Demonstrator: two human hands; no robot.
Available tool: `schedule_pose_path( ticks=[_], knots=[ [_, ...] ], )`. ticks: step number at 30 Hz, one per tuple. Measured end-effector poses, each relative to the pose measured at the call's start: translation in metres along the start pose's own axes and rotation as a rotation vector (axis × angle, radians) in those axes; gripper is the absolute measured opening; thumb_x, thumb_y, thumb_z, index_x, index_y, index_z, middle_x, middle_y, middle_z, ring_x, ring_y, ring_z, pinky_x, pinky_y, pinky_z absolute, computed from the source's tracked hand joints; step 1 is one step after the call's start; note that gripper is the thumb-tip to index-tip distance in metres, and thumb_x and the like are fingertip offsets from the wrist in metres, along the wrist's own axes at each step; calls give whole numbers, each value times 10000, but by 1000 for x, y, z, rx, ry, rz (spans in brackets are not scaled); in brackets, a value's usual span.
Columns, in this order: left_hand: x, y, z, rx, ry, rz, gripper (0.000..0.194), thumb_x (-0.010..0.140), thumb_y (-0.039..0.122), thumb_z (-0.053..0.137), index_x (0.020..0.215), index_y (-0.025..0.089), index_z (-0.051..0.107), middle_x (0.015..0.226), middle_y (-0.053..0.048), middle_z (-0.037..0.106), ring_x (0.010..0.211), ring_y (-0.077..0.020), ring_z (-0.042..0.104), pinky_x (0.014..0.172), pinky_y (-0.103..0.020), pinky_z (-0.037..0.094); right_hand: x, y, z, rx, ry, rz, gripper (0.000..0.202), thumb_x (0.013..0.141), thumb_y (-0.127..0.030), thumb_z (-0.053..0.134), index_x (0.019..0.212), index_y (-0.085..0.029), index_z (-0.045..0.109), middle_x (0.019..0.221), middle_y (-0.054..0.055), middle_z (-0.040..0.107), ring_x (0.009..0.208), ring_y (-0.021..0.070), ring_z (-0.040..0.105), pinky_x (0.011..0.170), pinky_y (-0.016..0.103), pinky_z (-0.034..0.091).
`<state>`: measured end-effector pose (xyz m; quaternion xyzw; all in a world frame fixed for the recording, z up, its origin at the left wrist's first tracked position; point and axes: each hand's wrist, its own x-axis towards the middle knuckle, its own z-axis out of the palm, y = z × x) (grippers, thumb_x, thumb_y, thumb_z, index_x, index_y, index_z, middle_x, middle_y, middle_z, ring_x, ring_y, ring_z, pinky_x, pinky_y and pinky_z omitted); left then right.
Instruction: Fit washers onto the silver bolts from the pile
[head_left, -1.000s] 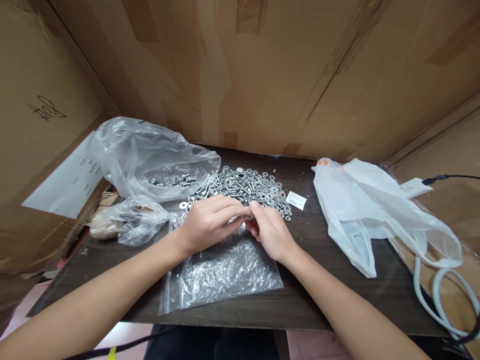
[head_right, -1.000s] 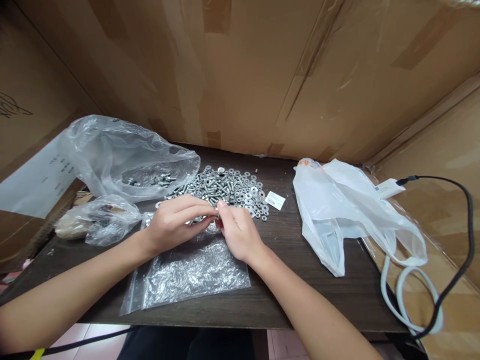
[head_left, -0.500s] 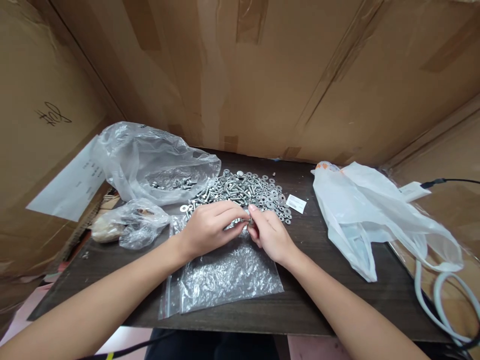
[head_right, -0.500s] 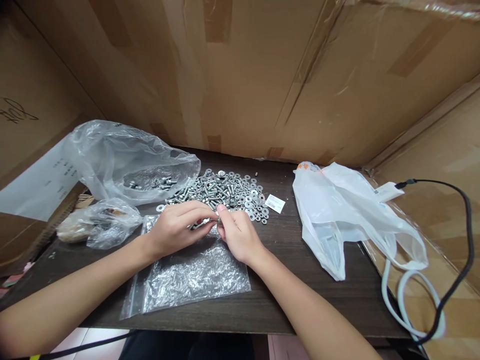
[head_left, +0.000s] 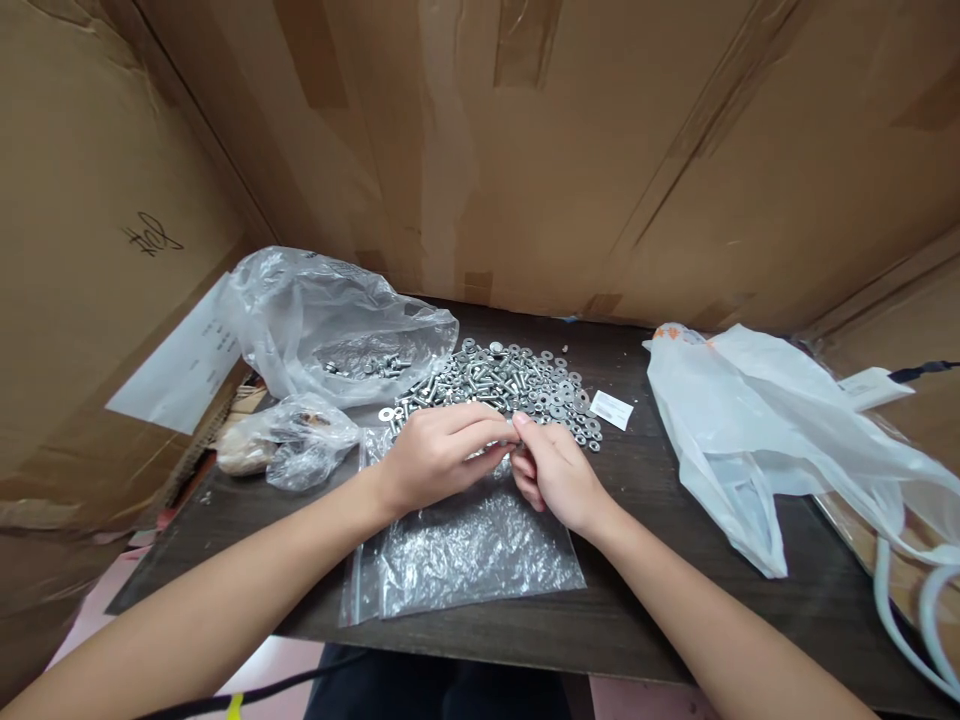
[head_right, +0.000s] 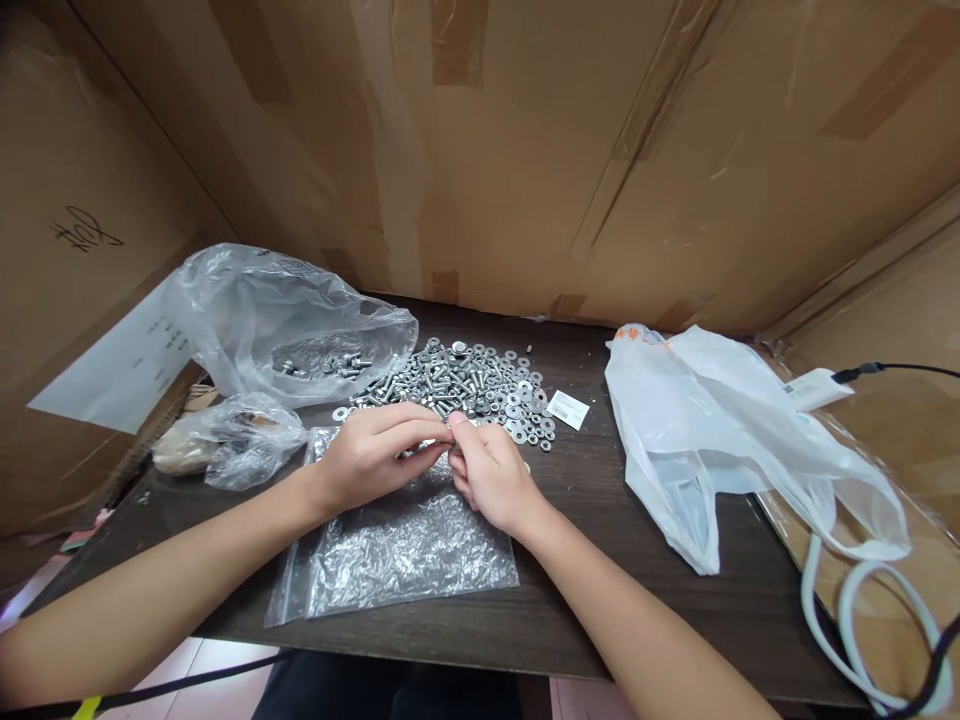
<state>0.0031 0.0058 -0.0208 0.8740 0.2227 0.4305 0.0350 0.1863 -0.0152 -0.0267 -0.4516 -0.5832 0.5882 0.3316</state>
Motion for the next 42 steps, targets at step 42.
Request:
schedule_pose_path(
  ticks=[42],
  knots=[
    [-1,3,2,57,-32,-15,117,969,151,586,1036,166,680,945,-56,753,839,-176,694,725,-293,566,2,-5,-5,-235,150,-117,657,1009,-571,400,465,-206,457,425,-9,424,433,129,419,511,285,332]
  ],
)
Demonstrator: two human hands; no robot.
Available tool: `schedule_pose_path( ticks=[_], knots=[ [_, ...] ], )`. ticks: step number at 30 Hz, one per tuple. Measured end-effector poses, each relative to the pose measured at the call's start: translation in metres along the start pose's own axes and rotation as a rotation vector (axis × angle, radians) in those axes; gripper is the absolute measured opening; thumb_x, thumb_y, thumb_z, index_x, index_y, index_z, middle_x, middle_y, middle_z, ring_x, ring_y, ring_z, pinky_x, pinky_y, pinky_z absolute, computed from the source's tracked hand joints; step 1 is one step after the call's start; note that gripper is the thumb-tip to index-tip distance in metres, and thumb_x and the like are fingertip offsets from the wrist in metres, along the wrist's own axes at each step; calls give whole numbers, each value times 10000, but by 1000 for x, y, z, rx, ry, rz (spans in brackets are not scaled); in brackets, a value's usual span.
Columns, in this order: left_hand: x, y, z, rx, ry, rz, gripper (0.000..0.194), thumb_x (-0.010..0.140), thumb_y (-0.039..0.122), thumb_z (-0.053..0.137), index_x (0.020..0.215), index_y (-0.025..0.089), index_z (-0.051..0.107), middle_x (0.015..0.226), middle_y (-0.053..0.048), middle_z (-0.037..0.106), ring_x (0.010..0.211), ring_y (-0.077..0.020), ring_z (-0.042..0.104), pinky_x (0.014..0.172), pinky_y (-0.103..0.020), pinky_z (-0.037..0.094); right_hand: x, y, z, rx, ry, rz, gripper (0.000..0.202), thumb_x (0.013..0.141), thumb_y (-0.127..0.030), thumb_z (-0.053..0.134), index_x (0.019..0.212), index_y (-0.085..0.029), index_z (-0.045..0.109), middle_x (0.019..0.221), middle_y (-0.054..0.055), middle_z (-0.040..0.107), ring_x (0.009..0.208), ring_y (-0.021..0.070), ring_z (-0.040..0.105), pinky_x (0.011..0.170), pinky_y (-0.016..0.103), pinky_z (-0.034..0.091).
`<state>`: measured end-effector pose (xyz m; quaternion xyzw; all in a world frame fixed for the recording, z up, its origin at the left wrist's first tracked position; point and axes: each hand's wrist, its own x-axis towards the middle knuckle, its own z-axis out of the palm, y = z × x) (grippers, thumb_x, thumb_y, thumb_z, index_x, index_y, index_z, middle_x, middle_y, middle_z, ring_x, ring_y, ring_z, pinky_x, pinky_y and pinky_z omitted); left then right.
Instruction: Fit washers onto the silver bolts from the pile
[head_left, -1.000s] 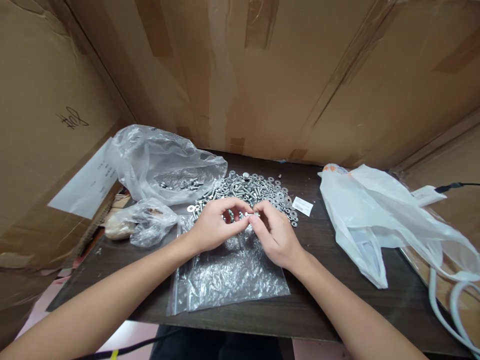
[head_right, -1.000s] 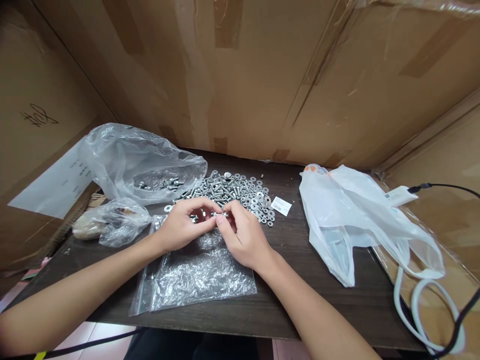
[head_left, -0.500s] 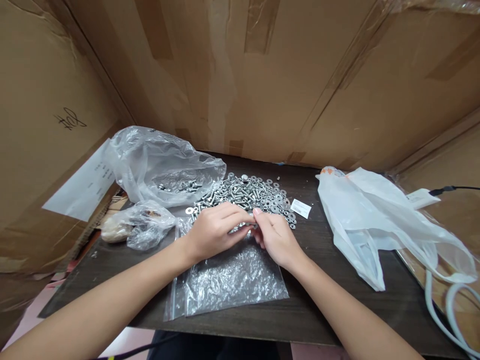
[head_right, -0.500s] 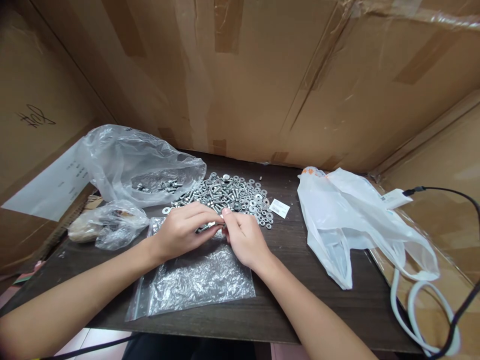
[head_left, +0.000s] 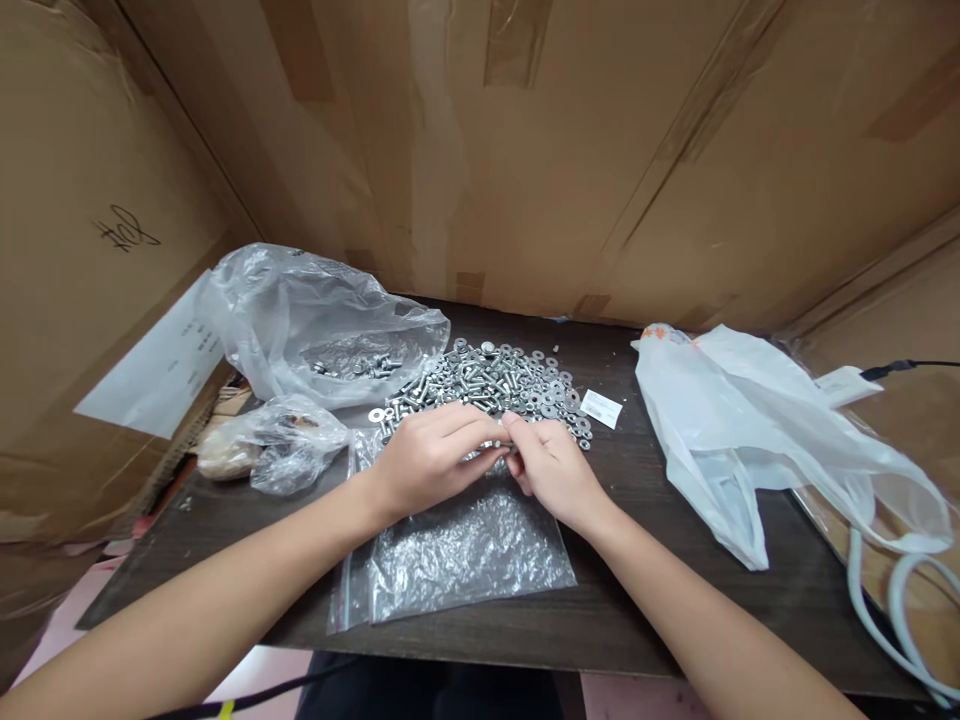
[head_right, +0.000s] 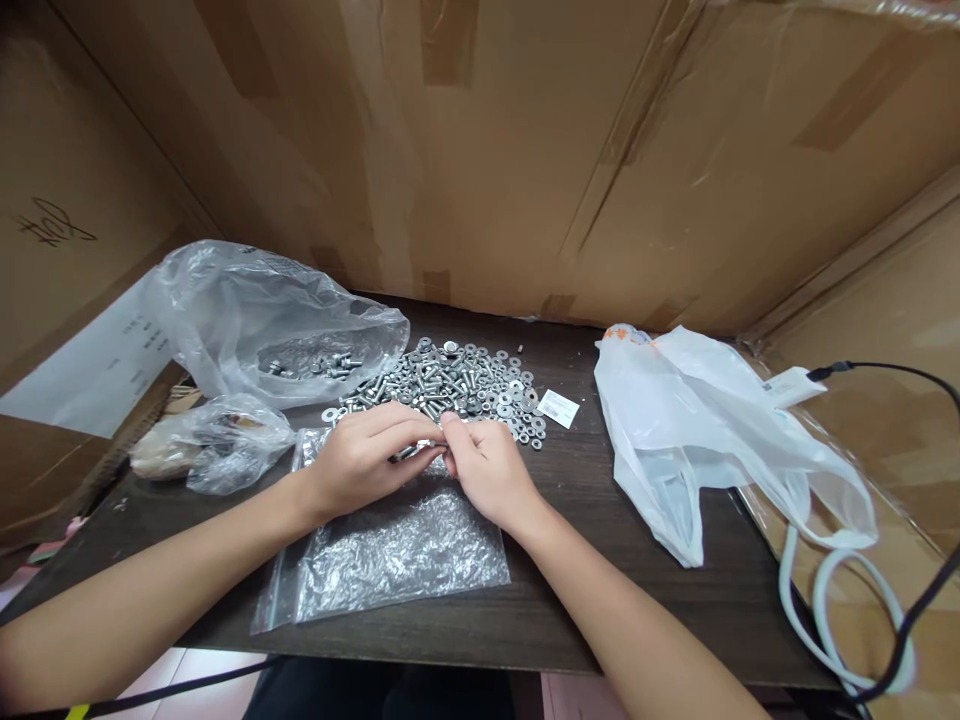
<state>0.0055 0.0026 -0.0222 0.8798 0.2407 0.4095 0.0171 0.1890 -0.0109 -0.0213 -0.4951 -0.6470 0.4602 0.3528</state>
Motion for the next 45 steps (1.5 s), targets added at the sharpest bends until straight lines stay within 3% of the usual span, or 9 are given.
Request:
schedule_pose_path(
  ticks=[3,10,19,24,28,35,38,42,45],
  knots=[
    [0,0,0,-29,-17,-32,104,955,143,610,1018,166,691,946,-50,752,822,-173,690,716,-288,559,0,-3,-2,-50,14,-3,612,1016,-495,405,494,-194,510,457,-1,471,454,132,463,537,283,358],
    [9,4,-2,-536,-51,-569,60,911,217,676,921,167,708,797,-10,709,602,-106,591,527,-200,488,-7,-11,-5,-217,180,-352,276,984,-344,498,759,-193,551,645,-9,521,581,137,479,576,267,358],
    [-2,0,4,30,-26,23,91,955,133,610,1011,156,678,955,-56,740,837,-159,692,694,-257,549,1,0,-4,-2,-120,125,668,1044,-447,299,425,-219,408,369,-12,403,369,126,425,515,287,366],
    [3,1,1,-243,-77,-285,66,934,177,650,985,162,688,845,-12,697,654,-108,614,595,-216,512,-3,-6,-8,-223,113,-236,437,1034,-398,407,697,-177,578,635,12,569,590,146,519,612,276,375],
    [7,0,-1,-443,-112,-486,48,927,172,640,936,169,687,821,0,695,617,-97,584,534,-188,484,-5,-6,-6,-276,121,-376,267,1015,-342,457,813,-186,535,723,6,553,632,142,497,618,268,358],
    [0,0,1,-109,-110,-31,86,954,146,618,1008,157,684,953,-48,728,813,-155,676,703,-265,532,1,2,-1,-91,-28,-11,604,1048,-455,308,502,-206,378,473,-16,411,454,117,391,520,285,283],
    [2,1,-1,-229,-101,-212,73,938,174,646,987,167,700,897,-29,718,722,-129,644,646,-240,517,1,1,-4,-101,0,-28,581,1045,-454,335,540,-192,454,511,-8,459,489,124,429,537,279,304],
    [10,1,-5,-517,-106,-604,83,913,245,676,936,177,718,860,-16,722,644,-109,597,574,-210,488,-3,-5,-10,-210,97,-303,276,1003,-381,471,833,-184,564,698,-2,550,610,137,482,597,265,346],
    [11,0,-6,-577,-131,-629,80,909,237,671,927,176,720,842,-13,718,636,-105,585,578,-210,478,-4,-6,-9,-235,78,-341,246,984,-364,495,820,-189,547,682,-11,527,593,135,461,592,266,339]
  ],
)
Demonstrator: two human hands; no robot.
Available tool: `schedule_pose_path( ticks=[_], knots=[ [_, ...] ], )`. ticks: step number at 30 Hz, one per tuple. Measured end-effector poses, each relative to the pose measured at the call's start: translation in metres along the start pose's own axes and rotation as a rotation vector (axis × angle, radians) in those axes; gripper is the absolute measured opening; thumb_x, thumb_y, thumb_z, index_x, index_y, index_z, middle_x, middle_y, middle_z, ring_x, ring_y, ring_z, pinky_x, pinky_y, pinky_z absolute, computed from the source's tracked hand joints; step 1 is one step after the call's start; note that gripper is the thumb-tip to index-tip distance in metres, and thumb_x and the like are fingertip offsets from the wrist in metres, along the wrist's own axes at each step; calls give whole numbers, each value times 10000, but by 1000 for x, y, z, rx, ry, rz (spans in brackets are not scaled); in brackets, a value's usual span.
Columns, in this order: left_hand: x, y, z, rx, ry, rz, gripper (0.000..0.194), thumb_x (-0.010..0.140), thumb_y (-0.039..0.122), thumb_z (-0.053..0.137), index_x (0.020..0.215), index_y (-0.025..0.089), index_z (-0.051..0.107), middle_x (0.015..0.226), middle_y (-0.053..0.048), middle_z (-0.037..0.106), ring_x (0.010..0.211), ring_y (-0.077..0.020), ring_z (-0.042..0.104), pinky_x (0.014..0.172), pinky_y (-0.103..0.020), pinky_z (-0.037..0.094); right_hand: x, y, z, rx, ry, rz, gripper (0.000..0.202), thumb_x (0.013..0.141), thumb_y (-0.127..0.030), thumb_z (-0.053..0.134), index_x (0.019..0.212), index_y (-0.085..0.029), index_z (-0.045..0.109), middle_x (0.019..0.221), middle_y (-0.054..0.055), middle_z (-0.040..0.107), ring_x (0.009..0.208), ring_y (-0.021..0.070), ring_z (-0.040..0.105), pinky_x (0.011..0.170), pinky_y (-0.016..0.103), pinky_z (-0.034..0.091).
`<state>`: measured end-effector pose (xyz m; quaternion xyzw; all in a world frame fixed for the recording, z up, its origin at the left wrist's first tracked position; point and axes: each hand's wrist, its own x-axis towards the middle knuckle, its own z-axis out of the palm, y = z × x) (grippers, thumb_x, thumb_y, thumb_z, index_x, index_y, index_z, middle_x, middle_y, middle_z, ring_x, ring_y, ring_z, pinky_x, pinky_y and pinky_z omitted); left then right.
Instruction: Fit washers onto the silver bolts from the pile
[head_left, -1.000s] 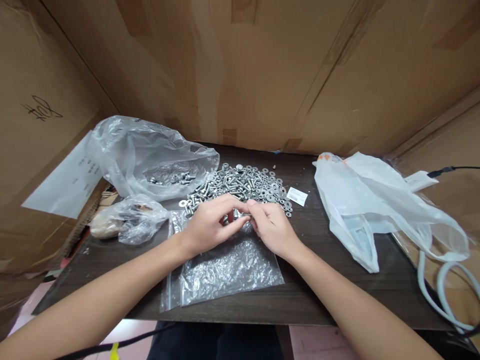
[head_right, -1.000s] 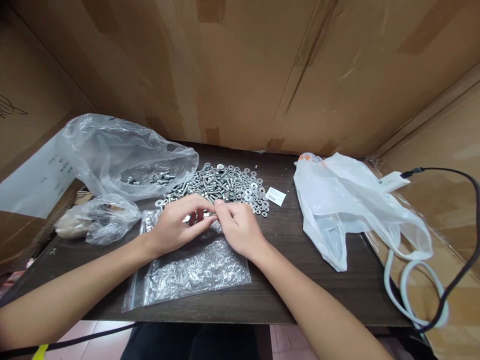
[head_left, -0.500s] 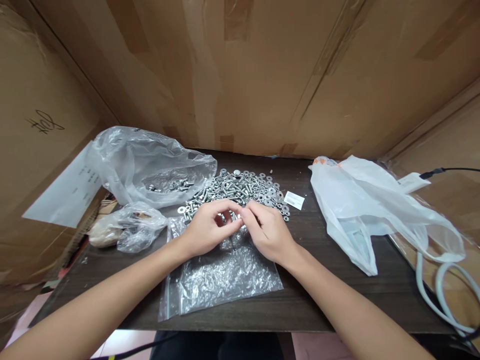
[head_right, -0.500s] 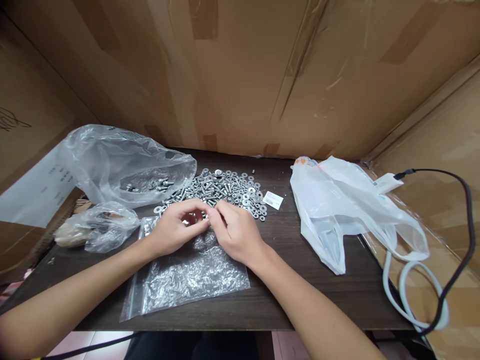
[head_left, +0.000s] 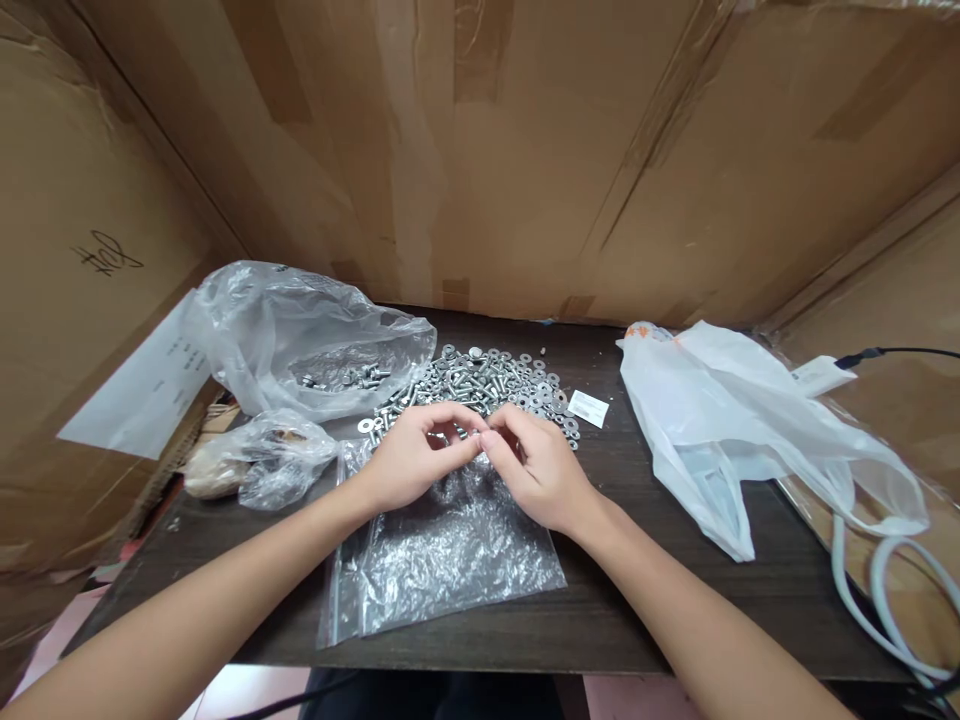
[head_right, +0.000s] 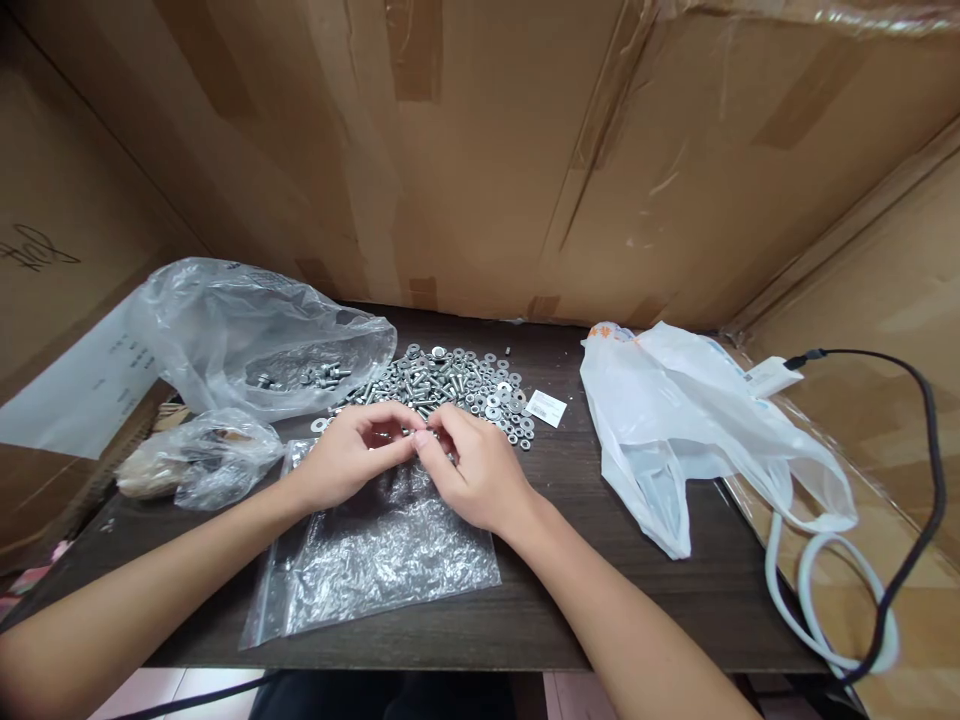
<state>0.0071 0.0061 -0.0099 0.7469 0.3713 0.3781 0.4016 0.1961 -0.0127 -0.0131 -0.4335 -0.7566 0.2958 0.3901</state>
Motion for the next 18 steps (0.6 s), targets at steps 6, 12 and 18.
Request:
schedule_pose_path(
  ticks=[6,12,18],
  knots=[
    [-5,-10,0,282,-14,325,99,938,183,643,1013,171,706,904,-32,709,679,-113,593,640,-243,485,0,6,11,258,-153,386,587,1043,-496,290,533,-217,373,474,-30,386,444,116,361,507,278,280],
    [-5,-8,3,247,18,249,97,927,192,655,998,178,721,902,-26,721,707,-120,617,660,-242,495,1,2,2,52,-45,252,531,1043,-427,340,596,-190,501,555,4,508,533,138,479,559,282,317],
    [-2,1,1,-6,-1,-38,89,906,234,665,931,176,727,837,-12,713,651,-111,585,597,-221,473,-1,1,0,-49,-12,-4,297,1009,-367,456,789,-184,540,678,-8,538,598,134,484,601,269,336]
  ],
)
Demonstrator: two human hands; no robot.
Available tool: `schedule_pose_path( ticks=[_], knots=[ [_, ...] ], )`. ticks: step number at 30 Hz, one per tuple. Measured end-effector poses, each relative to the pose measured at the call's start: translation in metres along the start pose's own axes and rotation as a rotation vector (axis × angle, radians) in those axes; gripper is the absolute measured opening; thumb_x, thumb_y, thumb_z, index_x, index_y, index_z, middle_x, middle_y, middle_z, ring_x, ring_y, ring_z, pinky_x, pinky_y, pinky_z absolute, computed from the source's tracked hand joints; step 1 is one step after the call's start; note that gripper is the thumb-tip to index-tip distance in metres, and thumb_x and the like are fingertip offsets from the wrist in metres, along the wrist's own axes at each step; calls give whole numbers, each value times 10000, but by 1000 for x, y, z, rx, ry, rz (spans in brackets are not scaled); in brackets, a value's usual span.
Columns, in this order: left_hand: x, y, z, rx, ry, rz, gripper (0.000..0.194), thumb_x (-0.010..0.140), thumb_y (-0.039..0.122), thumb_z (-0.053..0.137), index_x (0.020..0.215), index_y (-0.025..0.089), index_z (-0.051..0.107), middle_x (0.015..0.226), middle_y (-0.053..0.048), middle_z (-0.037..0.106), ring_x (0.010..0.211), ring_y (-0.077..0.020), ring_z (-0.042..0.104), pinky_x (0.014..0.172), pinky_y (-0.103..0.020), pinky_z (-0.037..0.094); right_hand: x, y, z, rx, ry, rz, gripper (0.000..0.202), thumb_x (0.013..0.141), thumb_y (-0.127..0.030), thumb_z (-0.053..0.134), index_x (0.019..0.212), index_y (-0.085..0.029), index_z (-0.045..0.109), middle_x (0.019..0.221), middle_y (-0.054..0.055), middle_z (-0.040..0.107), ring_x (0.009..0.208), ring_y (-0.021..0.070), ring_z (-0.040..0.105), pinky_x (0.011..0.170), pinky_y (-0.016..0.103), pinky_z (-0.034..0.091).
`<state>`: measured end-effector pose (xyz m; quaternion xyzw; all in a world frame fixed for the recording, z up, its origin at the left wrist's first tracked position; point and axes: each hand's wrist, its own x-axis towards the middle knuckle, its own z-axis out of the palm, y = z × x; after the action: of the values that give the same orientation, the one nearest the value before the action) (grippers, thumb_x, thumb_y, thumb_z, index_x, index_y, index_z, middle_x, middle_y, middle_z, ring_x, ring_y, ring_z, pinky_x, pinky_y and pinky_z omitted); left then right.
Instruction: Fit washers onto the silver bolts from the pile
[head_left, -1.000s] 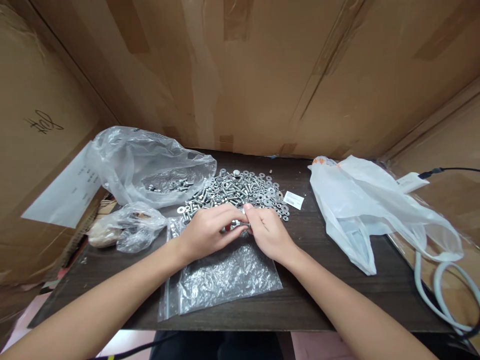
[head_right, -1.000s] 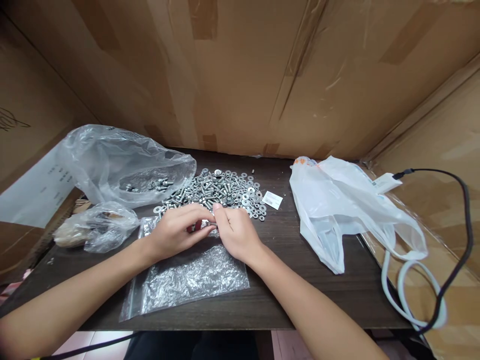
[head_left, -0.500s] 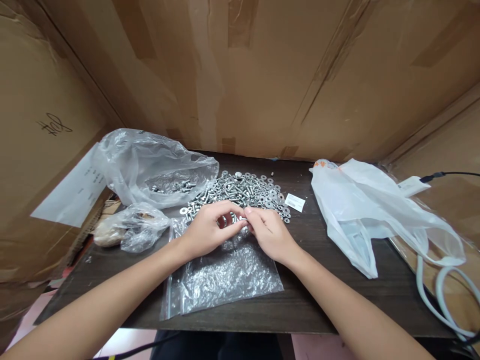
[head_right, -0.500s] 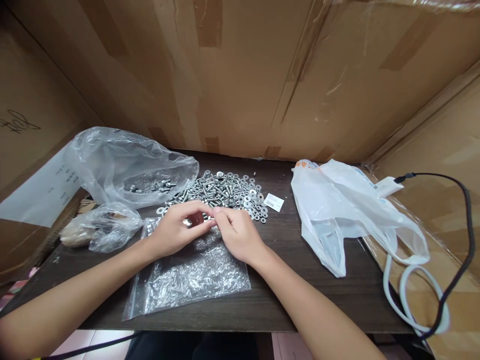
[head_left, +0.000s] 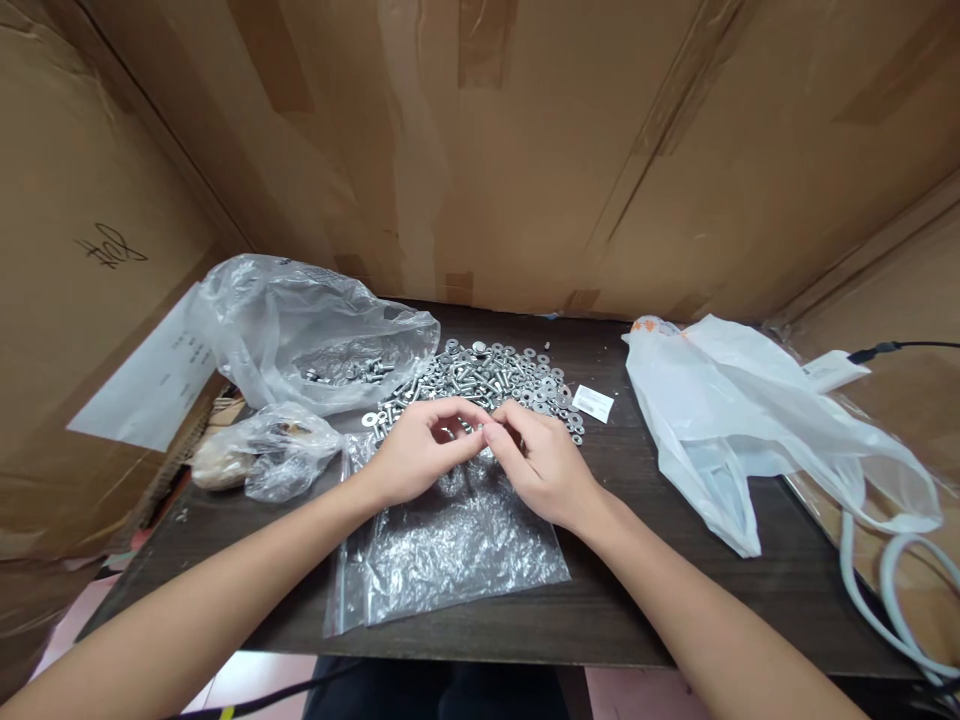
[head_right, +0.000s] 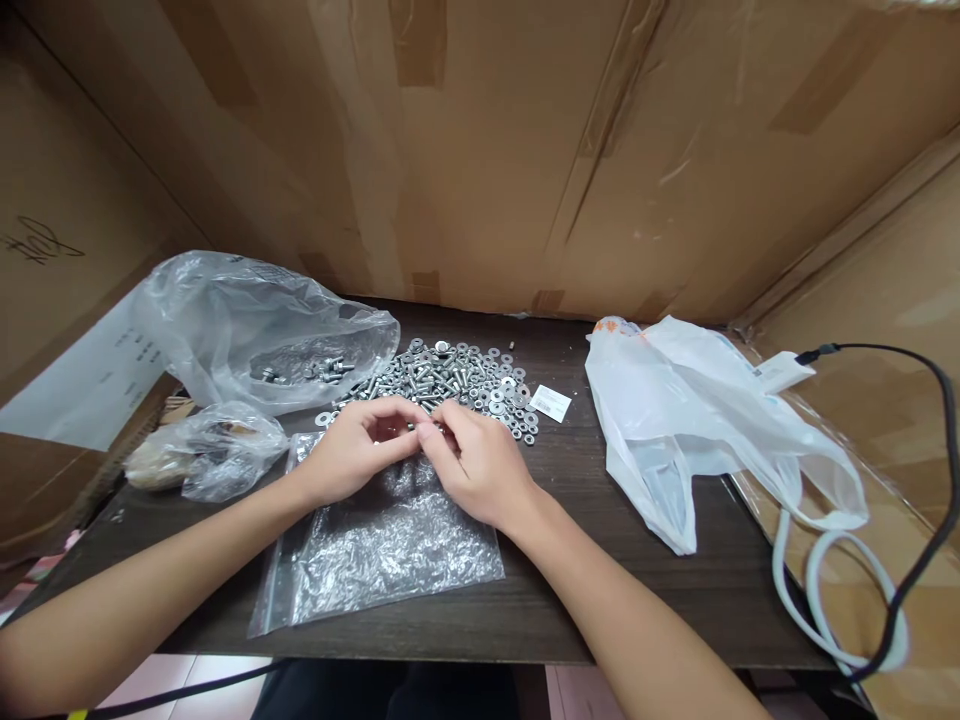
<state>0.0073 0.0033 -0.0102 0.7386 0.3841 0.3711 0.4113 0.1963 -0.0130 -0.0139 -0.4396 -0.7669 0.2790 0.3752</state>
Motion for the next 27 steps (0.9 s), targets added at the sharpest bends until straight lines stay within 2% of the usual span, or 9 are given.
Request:
schedule_pose_path(
  ticks=[2,5,11,13,15,18,21,24,27],
  knots=[
    [-1,0,1,74,16,84,81,891,205,675,951,180,724,840,-8,704,652,-110,582,616,-229,478,0,1,4,44,-2,75,434,1031,-393,389,654,-193,469,596,-12,485,547,128,445,568,276,308],
    [-3,-3,2,203,38,245,97,886,183,688,978,179,720,847,-12,696,665,-116,594,640,-247,487,1,1,9,207,-66,269,578,1044,-451,311,526,-211,396,471,-20,416,455,119,395,514,280,288],
    [-3,-10,0,337,8,491,108,922,154,649,1010,157,712,919,-51,735,800,-154,661,724,-278,524,2,3,8,265,-197,455,603,1031,-419,330,465,-221,394,379,-26,396,363,115,403,479,277,320],
    [-3,-9,-1,343,19,485,103,918,152,651,997,155,718,911,-49,739,795,-154,664,727,-279,526,2,3,6,254,-176,431,597,1036,-445,333,490,-215,410,412,-21,421,389,118,422,490,276,328],
    [-2,-6,-1,298,54,390,95,893,147,671,967,164,727,852,-24,730,711,-131,641,671,-256,516,1,1,5,231,-105,321,531,1043,-462,340,603,-200,480,502,-17,480,464,128,464,526,271,345],
    [-2,-2,-1,183,94,215,91,855,136,688,917,182,735,811,7,720,631,-101,606,597,-216,495,-1,0,3,160,-41,120,293,1026,-405,426,862,-194,547,662,-17,539,578,141,501,579,264,366],
    [-1,-2,-1,125,95,151,115,844,124,679,919,190,736,862,4,734,654,-97,619,595,-201,500,-2,0,1,51,-35,13,166,997,-341,498,952,-190,549,730,-12,546,605,141,494,594,268,364],
    [-1,-4,-2,171,97,206,111,861,133,669,941,185,726,856,-4,725,656,-103,621,600,-214,510,-1,2,1,-9,-20,-22,161,1010,-320,479,954,-187,550,771,4,567,639,148,507,627,279,369],
    [-1,-7,-3,314,105,392,88,904,156,649,971,169,705,837,-23,721,678,-127,641,634,-250,540,-1,2,5,56,-8,-1,293,1037,-343,416,801,-196,507,695,-3,535,610,144,487,616,282,357]
  ],
)
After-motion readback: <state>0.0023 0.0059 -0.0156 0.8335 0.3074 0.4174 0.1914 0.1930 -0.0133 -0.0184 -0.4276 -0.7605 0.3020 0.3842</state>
